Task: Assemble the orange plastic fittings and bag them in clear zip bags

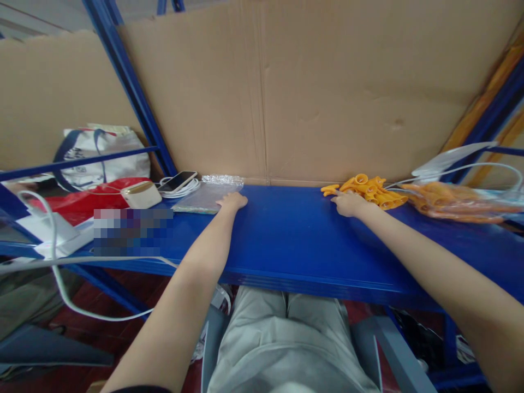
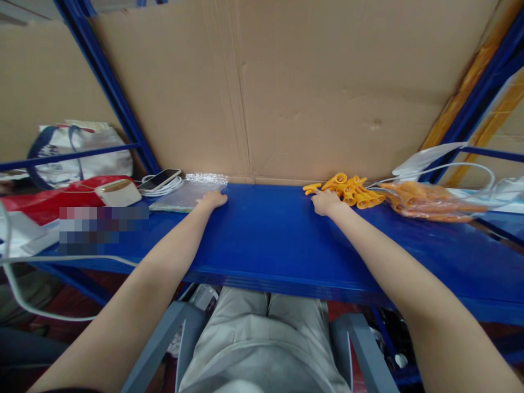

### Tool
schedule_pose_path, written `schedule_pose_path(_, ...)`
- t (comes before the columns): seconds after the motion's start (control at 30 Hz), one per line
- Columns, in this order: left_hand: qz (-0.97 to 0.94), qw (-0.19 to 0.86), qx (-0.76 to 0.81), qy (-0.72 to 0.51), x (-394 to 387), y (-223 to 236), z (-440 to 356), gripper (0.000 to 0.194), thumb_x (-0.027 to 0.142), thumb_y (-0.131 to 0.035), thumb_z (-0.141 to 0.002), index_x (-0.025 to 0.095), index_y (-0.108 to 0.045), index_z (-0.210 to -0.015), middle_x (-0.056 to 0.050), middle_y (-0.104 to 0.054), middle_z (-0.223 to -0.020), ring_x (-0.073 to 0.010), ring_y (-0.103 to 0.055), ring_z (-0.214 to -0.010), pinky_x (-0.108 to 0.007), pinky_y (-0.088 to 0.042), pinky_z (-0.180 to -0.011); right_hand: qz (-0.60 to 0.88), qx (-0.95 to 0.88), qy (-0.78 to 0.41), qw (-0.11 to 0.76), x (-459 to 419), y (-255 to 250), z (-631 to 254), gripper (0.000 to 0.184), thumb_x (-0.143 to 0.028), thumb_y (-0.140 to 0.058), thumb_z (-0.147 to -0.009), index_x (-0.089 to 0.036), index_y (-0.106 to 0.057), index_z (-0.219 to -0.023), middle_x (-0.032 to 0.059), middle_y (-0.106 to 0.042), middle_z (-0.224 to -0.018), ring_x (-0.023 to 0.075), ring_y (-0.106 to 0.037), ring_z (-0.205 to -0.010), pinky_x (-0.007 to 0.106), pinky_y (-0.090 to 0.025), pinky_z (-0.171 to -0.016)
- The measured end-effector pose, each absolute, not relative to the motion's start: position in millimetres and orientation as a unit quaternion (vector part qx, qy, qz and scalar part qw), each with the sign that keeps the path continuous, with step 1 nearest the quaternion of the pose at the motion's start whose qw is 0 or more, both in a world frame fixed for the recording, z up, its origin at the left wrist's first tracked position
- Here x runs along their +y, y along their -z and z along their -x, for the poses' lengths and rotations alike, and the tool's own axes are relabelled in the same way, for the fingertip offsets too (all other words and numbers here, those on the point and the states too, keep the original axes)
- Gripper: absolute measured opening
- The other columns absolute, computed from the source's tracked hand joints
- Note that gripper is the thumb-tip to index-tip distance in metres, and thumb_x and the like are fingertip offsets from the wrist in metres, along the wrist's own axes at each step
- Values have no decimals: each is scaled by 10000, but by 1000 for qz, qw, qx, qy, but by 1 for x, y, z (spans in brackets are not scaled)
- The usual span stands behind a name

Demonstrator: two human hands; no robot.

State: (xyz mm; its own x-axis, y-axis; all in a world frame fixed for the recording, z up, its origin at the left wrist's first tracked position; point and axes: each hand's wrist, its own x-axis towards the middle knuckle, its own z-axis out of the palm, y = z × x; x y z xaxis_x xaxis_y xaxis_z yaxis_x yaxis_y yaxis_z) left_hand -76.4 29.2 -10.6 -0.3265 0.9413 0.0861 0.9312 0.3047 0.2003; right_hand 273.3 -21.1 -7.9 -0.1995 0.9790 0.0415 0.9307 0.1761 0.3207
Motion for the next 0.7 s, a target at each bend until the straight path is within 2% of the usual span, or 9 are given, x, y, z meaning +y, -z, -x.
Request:
schedule_pose_path(0.1,-587,29,802,-106,27,9,76,531,315,-418,-898,148,-562,-1381,-206,-485,-1497,-395,-455,-1378,-655,-334,-1106,-624,768,-137,49,-24,14,-269,533,-113,-341,-869,-100,-673,-1285,189,-604,-1381,416,-522,-1276,572,-430,-1018)
schedule_pose_path(0.27,-586,43,804,-94,25,6,75,545,324,-410,-910,133,-542,-1403,-209,-474,-1504,-390,-443,-1389,-647,-299,-1136,-584,803,-119,-19,-27,24,-283,547,-144,-305,-916,-112,-618,-1363,154,-619,-1373,355,-487,-1326,515,-386,-1096)
schedule_pose_path(0.53,-594,36,800,-83,22,3,71,527,284,-431,-899,117,-559,-1383,-216,-478,-1499,-386,-440,-1392,-622,-313,-1140,-601,794,-94,-13,-26,24,-282,555,-138,-309,-914,-110,-597,-1387,159,-560,-1442,391,-397,-1405,570,-346,-1123)
schedule_pose_path(0.7,-614,27,786,-71,16,-2,62,517,247,-464,-883,97,-570,-1366,-226,-503,-1474,-390,-456,-1379,-613,-321,-1140,-594,798,-102,-16,-26,25,-283,563,-135,-307,-909,-146,-599,-1390,130,-580,-1427,389,-405,-1398,572,-368,-1110)
